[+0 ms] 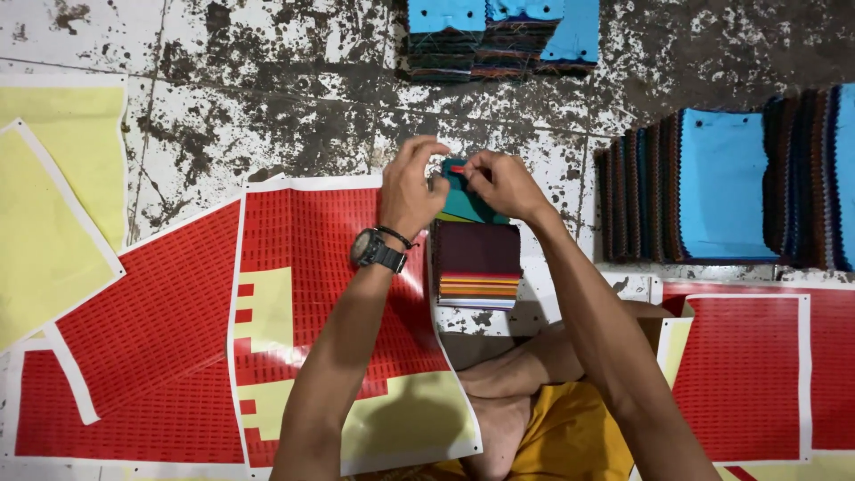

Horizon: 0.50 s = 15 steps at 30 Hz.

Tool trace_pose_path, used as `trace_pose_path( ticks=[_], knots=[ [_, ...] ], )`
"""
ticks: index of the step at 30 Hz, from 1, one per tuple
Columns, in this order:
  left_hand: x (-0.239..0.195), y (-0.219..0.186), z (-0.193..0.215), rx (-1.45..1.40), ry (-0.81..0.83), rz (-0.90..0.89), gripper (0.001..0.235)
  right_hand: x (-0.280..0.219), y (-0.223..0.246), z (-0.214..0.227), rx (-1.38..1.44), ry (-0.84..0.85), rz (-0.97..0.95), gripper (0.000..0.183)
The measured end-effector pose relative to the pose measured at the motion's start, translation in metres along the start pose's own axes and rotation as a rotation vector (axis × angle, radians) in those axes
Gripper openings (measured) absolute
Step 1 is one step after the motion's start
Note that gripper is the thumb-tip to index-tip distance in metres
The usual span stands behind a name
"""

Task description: The person sits on the floor and assembles notebooks by hand. They place small red adhesive pieces onto the spines of stacked notebooks and then attach blue covers to the stacks.

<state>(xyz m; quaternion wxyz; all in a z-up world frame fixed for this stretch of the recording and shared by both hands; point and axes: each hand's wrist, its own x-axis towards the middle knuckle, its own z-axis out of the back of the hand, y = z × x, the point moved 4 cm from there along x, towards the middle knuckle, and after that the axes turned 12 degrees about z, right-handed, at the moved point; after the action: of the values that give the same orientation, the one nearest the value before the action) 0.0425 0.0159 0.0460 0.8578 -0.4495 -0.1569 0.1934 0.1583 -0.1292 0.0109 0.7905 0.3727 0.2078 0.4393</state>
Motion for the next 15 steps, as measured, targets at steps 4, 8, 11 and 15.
trace_pose_path(
  ticks=[4, 8, 11, 15],
  knots=[
    [0.0, 0.048, -0.026, 0.328, -0.029, -0.049, 0.036, 0.004, 0.0, -0.002, -0.033, 0.011, -0.001, 0.013],
    [-0.008, 0.048, -0.031, 0.464, -0.075, -0.165, 0.031, 0.01, -0.007, -0.007, -0.104, 0.036, -0.032, 0.016],
    [-0.01, 0.054, -0.041, 0.574, -0.109, -0.241, 0.031, 0.011, -0.009, -0.013, -0.176, 0.057, -0.104, 0.018],
    [-0.015, 0.038, -0.034, 0.785, -0.205, -0.352, 0.033, 0.001, -0.003, -0.017, -0.269, 0.067, -0.234, 0.023]
  ],
)
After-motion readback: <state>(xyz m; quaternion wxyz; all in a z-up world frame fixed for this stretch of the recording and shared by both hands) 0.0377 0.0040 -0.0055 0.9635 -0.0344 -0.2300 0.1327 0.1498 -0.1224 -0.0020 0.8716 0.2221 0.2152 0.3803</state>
